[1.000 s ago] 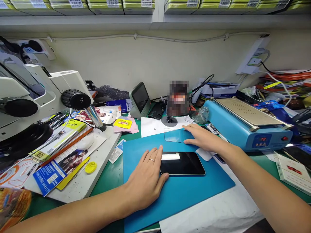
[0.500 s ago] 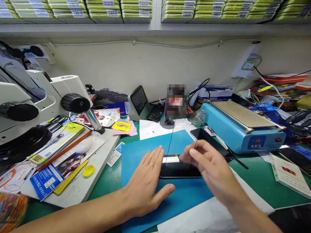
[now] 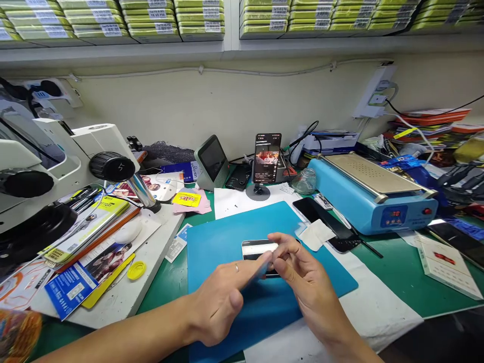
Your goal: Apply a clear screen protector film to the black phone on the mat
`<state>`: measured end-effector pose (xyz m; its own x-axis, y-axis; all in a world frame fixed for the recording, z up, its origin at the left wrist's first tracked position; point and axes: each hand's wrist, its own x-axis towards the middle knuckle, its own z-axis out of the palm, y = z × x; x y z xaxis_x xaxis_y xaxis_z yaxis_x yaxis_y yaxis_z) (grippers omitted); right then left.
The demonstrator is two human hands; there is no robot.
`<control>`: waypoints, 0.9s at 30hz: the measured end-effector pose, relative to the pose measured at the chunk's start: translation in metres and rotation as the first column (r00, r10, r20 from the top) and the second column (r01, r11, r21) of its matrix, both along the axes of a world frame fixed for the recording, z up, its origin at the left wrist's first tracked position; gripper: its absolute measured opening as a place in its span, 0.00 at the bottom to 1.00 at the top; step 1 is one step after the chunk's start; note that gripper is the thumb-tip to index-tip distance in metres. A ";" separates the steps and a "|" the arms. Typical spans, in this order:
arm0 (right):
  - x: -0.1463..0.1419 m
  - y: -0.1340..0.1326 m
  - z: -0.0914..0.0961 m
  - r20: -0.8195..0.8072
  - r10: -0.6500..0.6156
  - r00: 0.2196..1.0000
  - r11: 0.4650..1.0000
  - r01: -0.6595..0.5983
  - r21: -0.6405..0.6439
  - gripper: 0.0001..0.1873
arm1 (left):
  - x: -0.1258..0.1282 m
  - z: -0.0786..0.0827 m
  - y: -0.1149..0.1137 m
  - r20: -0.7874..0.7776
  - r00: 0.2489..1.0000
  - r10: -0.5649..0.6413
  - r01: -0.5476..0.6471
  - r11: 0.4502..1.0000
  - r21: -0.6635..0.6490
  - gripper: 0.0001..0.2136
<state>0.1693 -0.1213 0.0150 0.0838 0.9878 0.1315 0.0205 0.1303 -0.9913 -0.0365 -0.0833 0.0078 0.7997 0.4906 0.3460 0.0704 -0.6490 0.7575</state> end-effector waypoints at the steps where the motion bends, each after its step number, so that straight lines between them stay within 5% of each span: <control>1: 0.002 0.000 0.000 0.024 0.005 1.000 1.000 -0.005 0.007 0.14 | 0.000 0.001 0.000 -0.018 1.000 -0.016 0.015 1.000 -0.020 0.36; 6: 0.021 0.001 0.003 0.069 -0.006 0.998 1.000 0.006 -0.007 0.14 | 0.001 0.002 -0.003 0.035 0.999 0.015 -0.017 0.998 0.065 0.30; 10: 0.059 0.001 0.004 -0.026 -0.064 0.998 0.997 0.065 0.037 0.30 | 0.005 -0.006 -0.004 -0.012 0.980 0.200 -0.197 0.972 0.130 0.31; 13: 0.085 0.002 -0.002 0.164 0.023 0.986 1.000 -0.024 0.007 0.41 | 0.009 -0.012 -0.002 -0.110 0.947 0.303 -0.279 0.941 0.191 0.33; 19: 0.094 0.002 -0.013 0.662 0.040 0.748 0.999 -0.015 -0.043 0.45 | 0.014 -0.017 0.003 -0.219 0.900 0.377 -0.324 0.914 0.243 0.34; 23: 0.090 0.003 -0.013 0.785 0.060 0.617 0.998 -0.059 -0.030 0.42 | 0.014 -0.014 0.004 -0.275 0.887 0.370 -0.327 0.925 0.192 0.31; 27: 0.092 0.006 -0.016 0.804 0.068 0.591 0.996 -0.093 -0.016 0.39 | 0.014 -0.010 0.005 -0.312 0.875 0.370 -0.328 0.927 0.180 0.30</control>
